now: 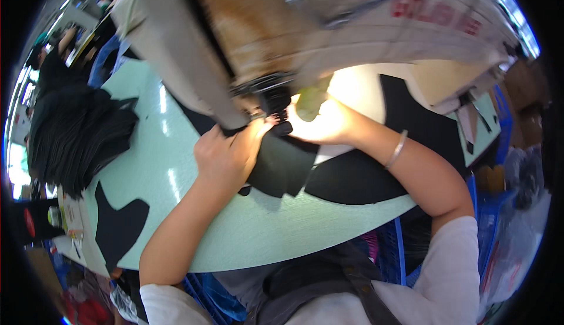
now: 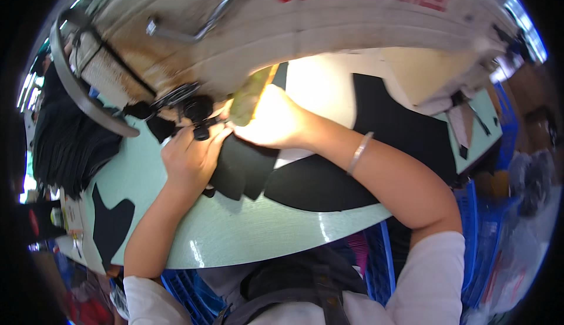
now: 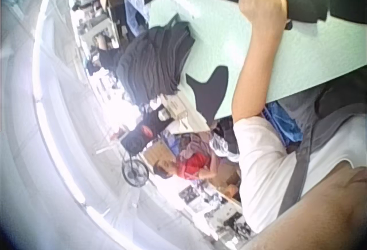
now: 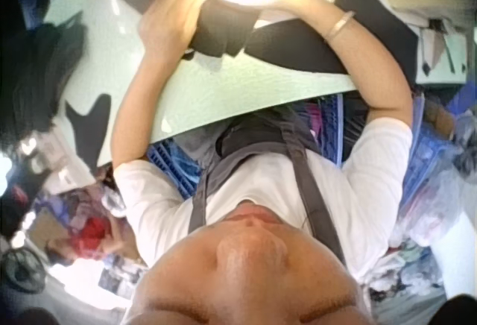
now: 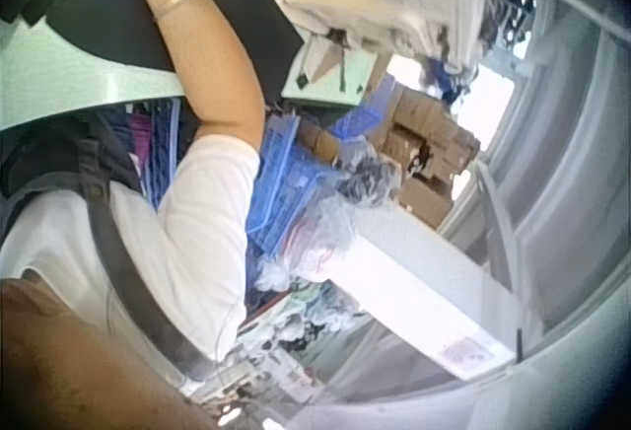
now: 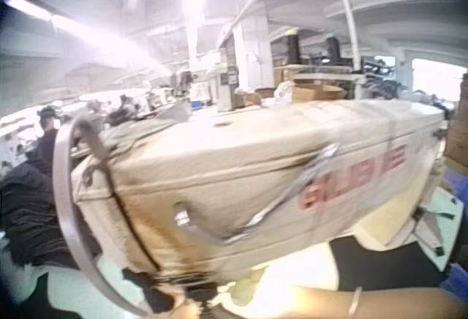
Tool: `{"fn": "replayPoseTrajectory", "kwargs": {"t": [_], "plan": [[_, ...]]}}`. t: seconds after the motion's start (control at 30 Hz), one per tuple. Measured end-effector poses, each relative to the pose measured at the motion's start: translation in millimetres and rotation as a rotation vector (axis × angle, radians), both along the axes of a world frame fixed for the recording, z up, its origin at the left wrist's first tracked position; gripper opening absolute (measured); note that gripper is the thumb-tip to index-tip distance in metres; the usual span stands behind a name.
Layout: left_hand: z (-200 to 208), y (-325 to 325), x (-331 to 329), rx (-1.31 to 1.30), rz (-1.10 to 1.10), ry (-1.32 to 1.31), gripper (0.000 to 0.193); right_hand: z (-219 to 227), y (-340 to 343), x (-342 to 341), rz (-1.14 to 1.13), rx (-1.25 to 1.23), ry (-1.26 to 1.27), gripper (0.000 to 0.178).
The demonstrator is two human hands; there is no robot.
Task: The person aligns and stitches black fabric pieces together using a sewing machine, then trims threads with small scissors.
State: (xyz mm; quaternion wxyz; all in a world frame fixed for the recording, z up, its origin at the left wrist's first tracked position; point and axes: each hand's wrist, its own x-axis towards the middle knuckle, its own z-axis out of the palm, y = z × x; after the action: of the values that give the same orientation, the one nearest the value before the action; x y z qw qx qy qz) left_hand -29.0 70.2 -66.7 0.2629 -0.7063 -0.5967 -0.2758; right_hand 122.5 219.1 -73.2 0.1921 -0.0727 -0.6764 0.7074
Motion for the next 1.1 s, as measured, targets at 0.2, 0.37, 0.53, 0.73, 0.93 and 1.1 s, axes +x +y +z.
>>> {"fn": "replayPoseTrajectory", "kwargs": {"t": [0.2, 0.37, 0.53, 0.73, 0.93, 1.1], "plan": [[16.1, -5.1, 3.3, 0.001, -0.105, 0.087, 0.028, 8.8, -0.7, 3.6, -0.009, 0.465, 0.183, 0.025], [19.4, -4.8, 3.8, 0.035, -0.206, 0.078, 0.027, 8.9, -2.9, -0.6, -0.052, 0.646, 0.082, 0.024], [19.5, -3.5, 6.1, 0.137, -0.308, 0.054, 0.019, 33.6, -8.9, 20.6, -0.206, 1.195, -0.025, 0.02], [21.1, -4.6, 5.7, 0.178, -0.339, -0.018, 0.018, 53.9, -26.3, 118.3, -0.453, 0.959, -0.248, 0.013], [15.5, -1.8, 7.5, 0.244, -0.28, -0.069, 0.024, 32.1, 37.0, 305.3, -1.57, 1.158, -0.401, 0.009], [11.5, -1.3, 7.5, 0.307, -0.286, -0.087, 0.024, 12.0, 91.7, 398.0, -1.154, 1.231, -1.105, 0.027]]}}
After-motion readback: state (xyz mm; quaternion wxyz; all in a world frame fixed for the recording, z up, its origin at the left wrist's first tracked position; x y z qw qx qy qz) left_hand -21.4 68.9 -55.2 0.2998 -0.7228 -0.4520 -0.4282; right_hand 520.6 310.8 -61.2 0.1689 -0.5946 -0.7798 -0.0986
